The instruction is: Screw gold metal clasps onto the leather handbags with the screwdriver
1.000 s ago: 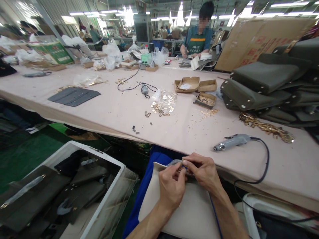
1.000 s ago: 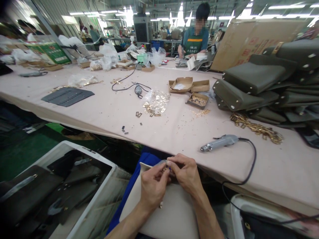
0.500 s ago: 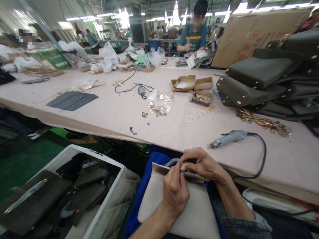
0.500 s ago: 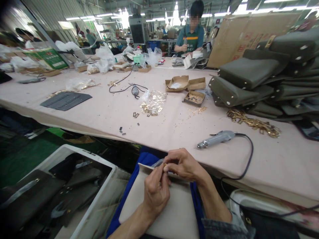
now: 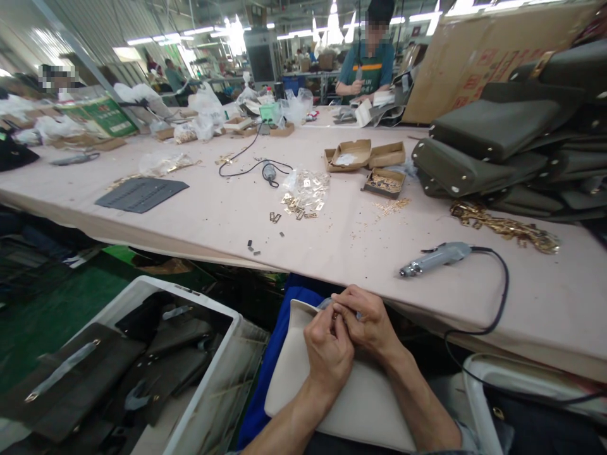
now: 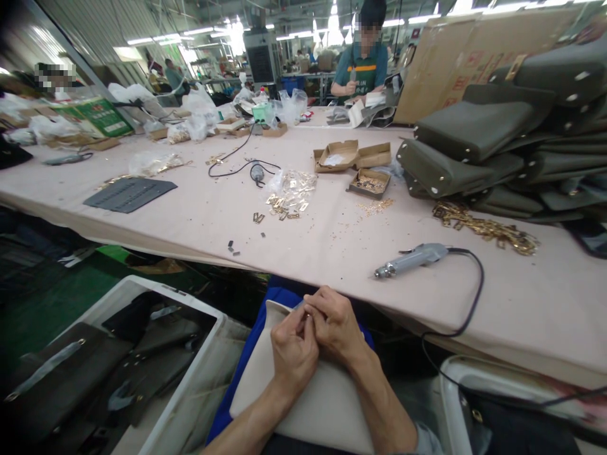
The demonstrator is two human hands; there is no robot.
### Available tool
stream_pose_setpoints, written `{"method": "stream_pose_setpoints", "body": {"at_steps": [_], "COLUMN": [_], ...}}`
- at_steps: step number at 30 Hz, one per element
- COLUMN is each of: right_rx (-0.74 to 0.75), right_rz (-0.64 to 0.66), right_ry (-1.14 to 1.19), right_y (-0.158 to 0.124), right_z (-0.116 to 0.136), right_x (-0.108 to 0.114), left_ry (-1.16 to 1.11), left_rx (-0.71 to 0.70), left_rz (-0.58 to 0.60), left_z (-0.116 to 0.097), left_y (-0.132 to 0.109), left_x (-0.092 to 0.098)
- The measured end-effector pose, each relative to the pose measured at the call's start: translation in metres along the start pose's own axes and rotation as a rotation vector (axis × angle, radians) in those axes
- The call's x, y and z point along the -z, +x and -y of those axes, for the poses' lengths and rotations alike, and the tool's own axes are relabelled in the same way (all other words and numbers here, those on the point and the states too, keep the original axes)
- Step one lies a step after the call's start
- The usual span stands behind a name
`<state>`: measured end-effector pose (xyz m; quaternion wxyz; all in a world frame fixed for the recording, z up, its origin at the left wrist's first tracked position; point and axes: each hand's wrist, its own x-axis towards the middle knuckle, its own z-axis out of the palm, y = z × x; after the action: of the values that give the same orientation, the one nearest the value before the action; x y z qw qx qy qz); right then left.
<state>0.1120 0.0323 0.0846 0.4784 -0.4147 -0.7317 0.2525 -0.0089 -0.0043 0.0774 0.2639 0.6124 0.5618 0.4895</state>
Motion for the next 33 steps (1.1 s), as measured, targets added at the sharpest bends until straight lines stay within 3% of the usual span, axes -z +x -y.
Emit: {"method": "stream_pose_setpoints", "body": {"at_steps": [5, 9, 14, 18, 22, 27, 33], "right_rx": [0.032, -0.024, -0.192, -0.199, -0.149, -0.216, -0.274], "right_rz": [0.010, 0.050, 0.373, 0.537, 0.513, 0.465, 0.546], "right_ry": [-0.005, 0.055, 0.344, 0.376, 0.305, 0.351, 0.564], "right_y": [-0.003, -0.002, 0.018, 0.036, 0.043, 0.044, 0.046], "right_z": [-0.007, -0.006, 0.001, 0.006, 0.005, 0.002, 0.005], "right_x": [-0.003, 0.004, 0.039, 0.054, 0.051, 0.053, 0.056], "left_ry": [0.047, 0.094, 0.013, -0.030, -0.114, -0.597, -0.811], "left_rx": [0.011, -0.072, -0.286, -0.300, -0.097, 0.398, 0.509], "left_rz": [0.014, -0.007, -0.024, -0.014, 0.029, 0.337, 0.596], "left_z": [0.002, 0.004, 0.002, -0.003, -0.007, 0.001, 0.014], "left_y": [0.001, -0.004, -0.011, -0.013, -0.008, 0.012, 0.030], "left_x": [-0.002, -0.002, 0.004, 0.006, 0.006, 0.014, 0.036]}}
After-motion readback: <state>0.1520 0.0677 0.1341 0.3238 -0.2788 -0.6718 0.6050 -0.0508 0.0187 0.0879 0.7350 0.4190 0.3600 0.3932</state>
